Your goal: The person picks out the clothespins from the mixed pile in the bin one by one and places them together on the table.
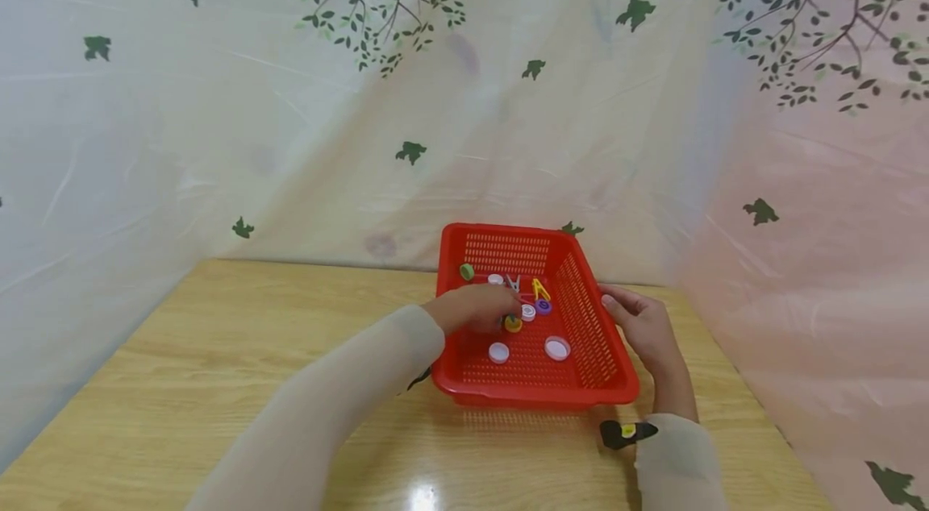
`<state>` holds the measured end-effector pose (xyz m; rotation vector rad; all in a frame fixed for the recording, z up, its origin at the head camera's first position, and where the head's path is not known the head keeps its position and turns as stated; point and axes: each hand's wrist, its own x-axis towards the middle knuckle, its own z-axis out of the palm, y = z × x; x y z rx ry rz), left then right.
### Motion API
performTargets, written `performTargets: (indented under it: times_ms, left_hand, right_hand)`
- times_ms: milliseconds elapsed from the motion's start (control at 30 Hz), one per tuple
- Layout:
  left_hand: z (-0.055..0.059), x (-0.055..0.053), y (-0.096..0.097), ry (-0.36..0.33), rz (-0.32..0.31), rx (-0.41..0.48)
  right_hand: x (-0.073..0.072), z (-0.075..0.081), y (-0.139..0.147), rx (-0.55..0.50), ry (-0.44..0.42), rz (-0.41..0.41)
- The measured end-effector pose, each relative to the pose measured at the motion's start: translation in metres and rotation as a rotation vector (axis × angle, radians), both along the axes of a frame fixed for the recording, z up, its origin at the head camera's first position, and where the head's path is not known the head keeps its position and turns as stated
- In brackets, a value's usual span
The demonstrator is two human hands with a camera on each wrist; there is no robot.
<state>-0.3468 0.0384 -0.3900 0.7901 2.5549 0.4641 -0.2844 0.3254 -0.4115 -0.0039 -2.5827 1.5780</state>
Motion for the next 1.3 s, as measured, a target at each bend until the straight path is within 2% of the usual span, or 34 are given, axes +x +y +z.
performTargets:
  times_ms: [33,100,167,267,500,733,1133,1300]
  left_hand:
    - [0.0,-0.0008,0.0002,0.036,-0.037,-0.019]
    - [0.0007,-0.0023,0.0005,0.185,-0.162,-0.095]
    - [0.0013,-0.0034,0.0007,0.23,-0.207,-0.111]
    - [0.0018,-0.0046,0.0005,0.239,-0.22,-0.105]
    - [-0.0001,-0.0058,0.0004,0.227,-0.166,-0.08]
    - [-0.0037,-0.005,0.0006,0.171,-0.1,-0.041]
    - [-0.0046,-0.0067,0.0012,0.221,-0.082,-0.11]
    - [-0.0041,-0.0087,-0.0021,0.177,-0.026,-0.06]
  right_hand:
    - [-0.0002,0.0001,-0.0002,-0.004,0.001,-0.002]
    - [-0.0005,0.0001,-0.0002,-0.007,0.003,-0.004]
    - [-0.0012,-0.0003,-0.0001,-0.007,0.004,-0.006]
    - [-0.0021,-0.0008,0.0003,-0.004,0.002,-0.006]
    - [-0.0022,-0.0013,0.0001,-0.015,-0.007,-0.01]
    - [-0.0004,-0.0008,-0.0014,-0.021,-0.017,-0.01]
    - [0.002,-0.0011,0.0002,-0.009,0.015,0.003]
    - [0.0025,-0.0005,-0.0001,-0.014,0.012,0.001]
